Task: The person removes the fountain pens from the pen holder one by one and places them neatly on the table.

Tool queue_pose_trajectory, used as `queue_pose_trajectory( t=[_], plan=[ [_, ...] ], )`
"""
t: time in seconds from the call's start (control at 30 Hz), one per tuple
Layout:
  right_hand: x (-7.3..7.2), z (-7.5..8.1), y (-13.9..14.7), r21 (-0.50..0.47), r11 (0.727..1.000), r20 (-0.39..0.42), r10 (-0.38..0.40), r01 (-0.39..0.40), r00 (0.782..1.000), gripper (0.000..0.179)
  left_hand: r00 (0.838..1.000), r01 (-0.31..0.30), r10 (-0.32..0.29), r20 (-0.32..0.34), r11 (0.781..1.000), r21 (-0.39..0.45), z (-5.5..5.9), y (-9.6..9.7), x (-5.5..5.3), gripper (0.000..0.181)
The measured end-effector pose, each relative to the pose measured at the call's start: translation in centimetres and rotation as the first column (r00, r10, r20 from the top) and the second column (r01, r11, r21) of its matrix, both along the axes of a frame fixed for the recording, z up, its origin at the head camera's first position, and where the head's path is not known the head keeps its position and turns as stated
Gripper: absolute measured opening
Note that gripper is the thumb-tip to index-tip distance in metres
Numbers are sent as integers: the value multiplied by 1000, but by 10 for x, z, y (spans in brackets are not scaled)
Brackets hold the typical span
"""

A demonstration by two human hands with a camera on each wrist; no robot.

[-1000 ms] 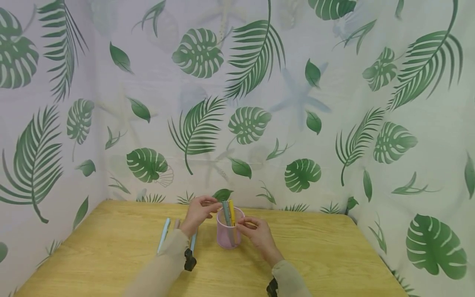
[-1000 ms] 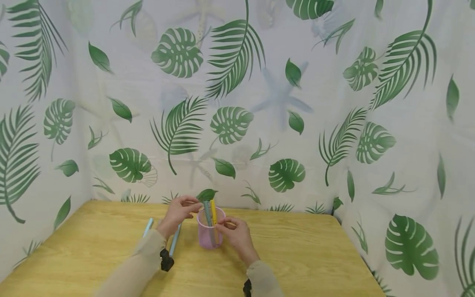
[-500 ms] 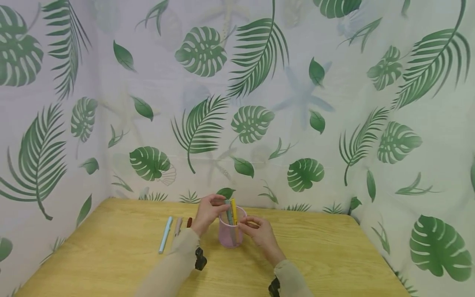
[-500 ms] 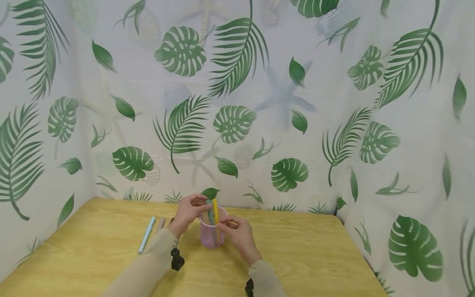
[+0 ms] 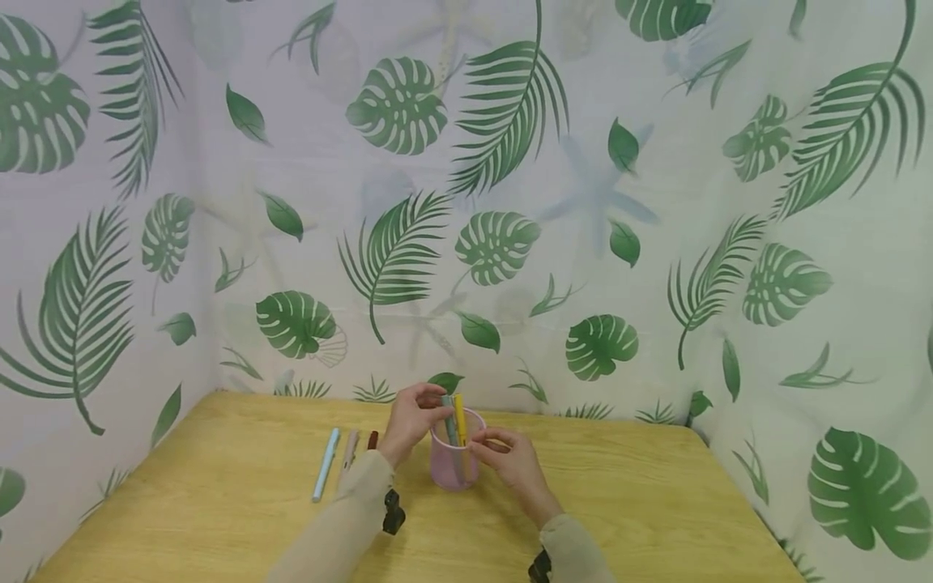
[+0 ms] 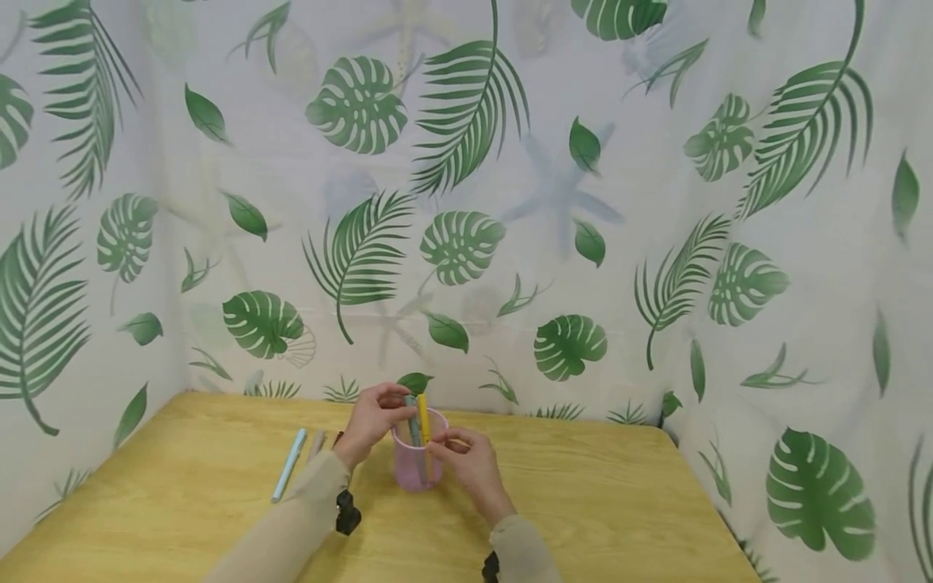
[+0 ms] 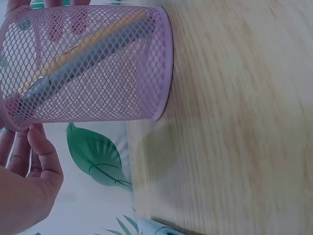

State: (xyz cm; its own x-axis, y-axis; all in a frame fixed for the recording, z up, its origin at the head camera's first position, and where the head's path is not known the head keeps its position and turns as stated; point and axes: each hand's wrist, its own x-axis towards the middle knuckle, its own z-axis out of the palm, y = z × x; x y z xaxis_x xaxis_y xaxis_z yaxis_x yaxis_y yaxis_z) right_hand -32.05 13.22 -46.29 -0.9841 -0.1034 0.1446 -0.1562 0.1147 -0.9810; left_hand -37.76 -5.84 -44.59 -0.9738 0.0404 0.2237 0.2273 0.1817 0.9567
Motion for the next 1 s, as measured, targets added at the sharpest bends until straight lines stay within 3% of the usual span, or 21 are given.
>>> queue_pose_trajectory(
  t=[0.4,0.67,1.0],
  plan=[
    [0,-2,0,22,1000,-12,-22,22,1000,32,1000,10,-10,7,999,49,2,-7,0,32],
    [0,-4,-1,23,999,-7,-31,32,999,31,999,-30,31,-14,998,63,7,-8,2,27],
    [-1,-3,0,1,1000,-12,-14,14,1000,33,997,-25,35,-62,988,154,22,-7,8,30]
  ],
)
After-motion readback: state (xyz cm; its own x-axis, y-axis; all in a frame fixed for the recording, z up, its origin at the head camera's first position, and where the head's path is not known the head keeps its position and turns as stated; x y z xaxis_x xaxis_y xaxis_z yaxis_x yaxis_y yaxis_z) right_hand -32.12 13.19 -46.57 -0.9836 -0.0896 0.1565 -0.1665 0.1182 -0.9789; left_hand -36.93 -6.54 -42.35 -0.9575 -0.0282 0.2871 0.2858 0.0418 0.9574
